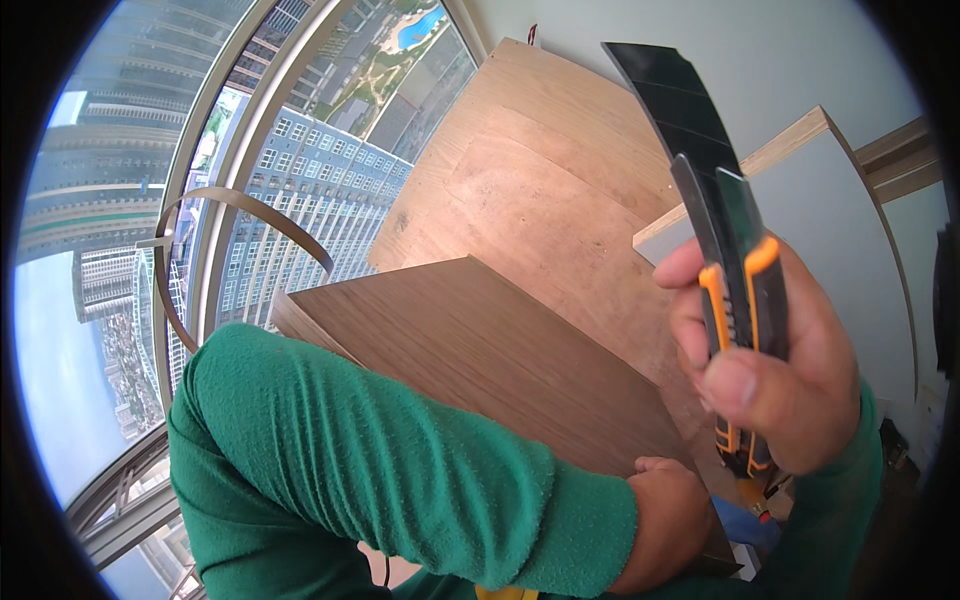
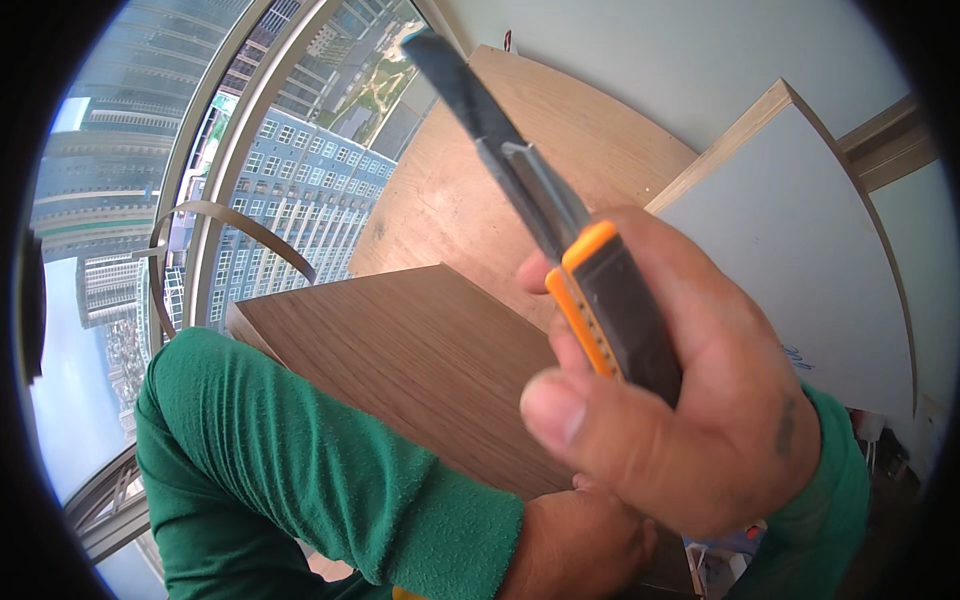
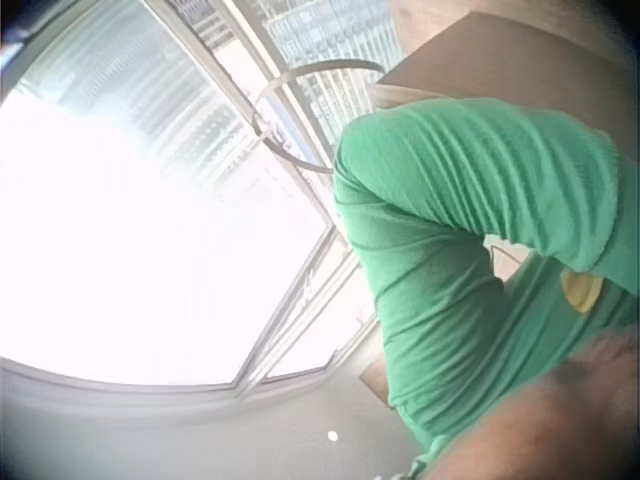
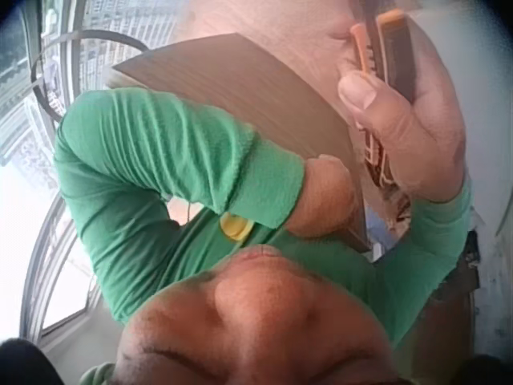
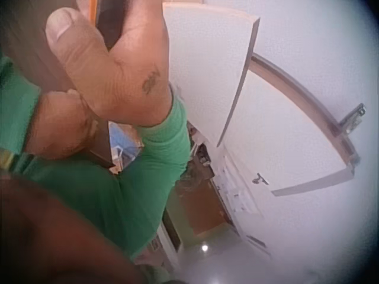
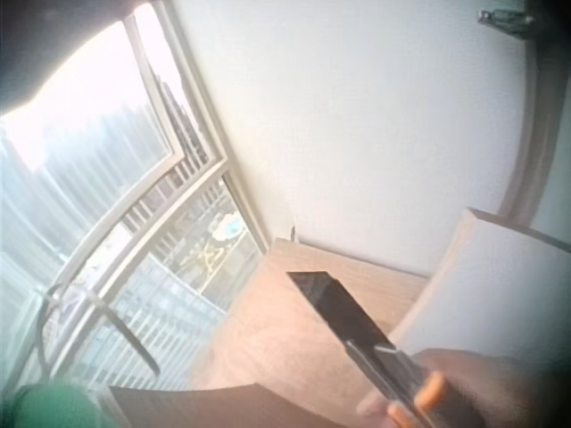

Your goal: The person assembles a wooden cabinet by aligning and joining panels. They use a utility knife to trim edges and a hammer to tap pieces into place, then fit a curved door panel onto the frame. The work occurs on a protected floor surface in a room with a large window.

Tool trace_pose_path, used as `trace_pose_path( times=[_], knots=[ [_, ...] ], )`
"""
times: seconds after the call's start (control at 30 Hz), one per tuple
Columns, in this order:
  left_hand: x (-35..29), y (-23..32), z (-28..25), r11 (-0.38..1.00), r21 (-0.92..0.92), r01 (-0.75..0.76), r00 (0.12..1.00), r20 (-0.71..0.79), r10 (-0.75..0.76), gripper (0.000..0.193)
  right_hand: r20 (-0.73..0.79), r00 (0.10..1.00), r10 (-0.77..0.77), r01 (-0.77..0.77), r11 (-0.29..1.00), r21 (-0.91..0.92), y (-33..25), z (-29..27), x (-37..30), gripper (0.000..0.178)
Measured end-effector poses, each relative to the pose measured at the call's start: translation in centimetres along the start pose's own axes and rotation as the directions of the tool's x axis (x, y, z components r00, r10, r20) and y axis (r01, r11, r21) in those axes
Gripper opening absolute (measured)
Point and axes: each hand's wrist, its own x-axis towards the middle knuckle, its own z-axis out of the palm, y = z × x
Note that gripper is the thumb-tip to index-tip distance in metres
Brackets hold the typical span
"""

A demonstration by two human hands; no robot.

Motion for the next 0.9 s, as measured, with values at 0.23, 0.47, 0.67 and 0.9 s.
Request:
trace_pose_path(
  times=[0.23,0.47,0.67,0.9],
  knots=[
    [5.0,0.1,-1.8,0.999,0.0,0.036,0.89,0.455,-0.032,0.053,0.058,0.864,0.5,-0.463,0.835,-0.298,24.5,-2.2,9.7,0.047],
    [6.4,-0.1,-2.4,0.999,-0.024,-0.04,0.835,0.548,0.047,0.055,0.067,0.901,0.428,-0.336,0.789,-0.515,32.0,4.2,14.9,0.056],
    [6.8,0.0,-2.9,0.998,-0.03,-0.048,0.794,0.606,0.056,0.057,0.133,0.895,0.426,-0.3,0.794,-0.529,33.6,7.0,18.3,0.051],
    [8.3,0.5,-3.0,0.999,0.014,-0.053,0.682,0.731,0.025,0.059,0.089,0.938,0.334,-0.223,0.782,-0.582,35.0,8.1,18.6,0.045]
  ],
)
